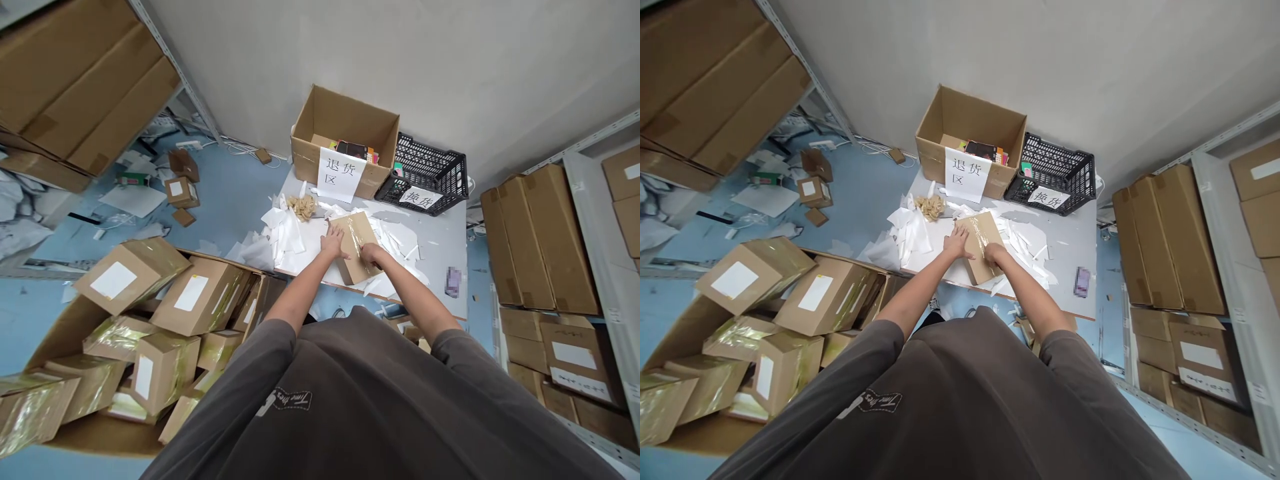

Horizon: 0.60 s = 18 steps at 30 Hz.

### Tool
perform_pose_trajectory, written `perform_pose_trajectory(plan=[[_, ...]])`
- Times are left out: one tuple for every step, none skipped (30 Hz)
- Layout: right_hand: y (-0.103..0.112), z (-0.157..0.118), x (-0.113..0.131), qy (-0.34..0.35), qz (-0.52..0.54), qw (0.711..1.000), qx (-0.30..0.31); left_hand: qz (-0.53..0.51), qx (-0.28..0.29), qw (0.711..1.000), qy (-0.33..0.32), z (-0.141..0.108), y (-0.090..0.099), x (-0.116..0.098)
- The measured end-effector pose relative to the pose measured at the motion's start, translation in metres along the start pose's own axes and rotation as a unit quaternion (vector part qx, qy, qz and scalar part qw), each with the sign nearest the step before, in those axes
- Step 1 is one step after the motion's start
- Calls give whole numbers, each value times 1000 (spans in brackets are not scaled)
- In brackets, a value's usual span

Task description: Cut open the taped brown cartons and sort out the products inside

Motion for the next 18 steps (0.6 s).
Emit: perform_pose_trajectory(plan=[[-10,-8,-9,-4,-14,1000,23,1,0,1000,1,1,0,0],[-22,-17,-18,-8,-25,999,47,0,-1,1000,1,2,0,-1],[-34,-28,-27,-12,-33,997,67,-1,-2,1000,0,4,0,-1],[-46,-38,-34,-13,-37,996,81,-2,-4,1000,1,5,1,-2],[-57,-48,-41,-14,-37,995,90,-4,-4,1000,2,6,1,-2],[-67,-56,-47,-14,-37,995,93,-5,-3,1000,4,8,0,-2],[-76,-64,-51,-13,-39,995,90,-7,-2,1000,7,9,0,-2],[-83,-70,-56,-13,-42,995,84,-8,0,1000,10,10,0,-2],[-90,-75,-60,-12,-45,996,80,-9,1,1000,13,10,0,-2],[-96,-80,-66,-12,-47,996,78,-8,3,1000,15,10,0,-2],[-101,-83,-73,-13,-45,996,78,-7,5,1000,17,10,1,-2],[-105,-86,-82,-16,-39,996,75,-5,5,1000,17,9,1,-2],[-107,-87,-92,-20,-26,997,64,-4,5,1000,16,8,2,-2],[-105,-87,-104,-27,-7,999,39,-2,5,1000,15,7,4,-3],[-100,-86,-115,-37,17,999,1,-1,4,1000,15,6,5,-3],[-94,-85,-127,-49,46,997,-43,0,3,1000,16,4,6,-4],[-89,-82,-136,-63,79,992,-82,2,3,1000,19,3,7,-5],[-86,-77,-144,-76,115,984,-110,5,3,1000,23,1,7,-6]])
Point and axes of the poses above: each hand's wrist, its own z-axis towards the middle knuckle, its own y-axis out of the back of the hand, x = y × z, the point moved 10 cm from there along z, towards the middle knuckle, and after that the axes turned 10 degrees about -z, right-handed, at the moved point
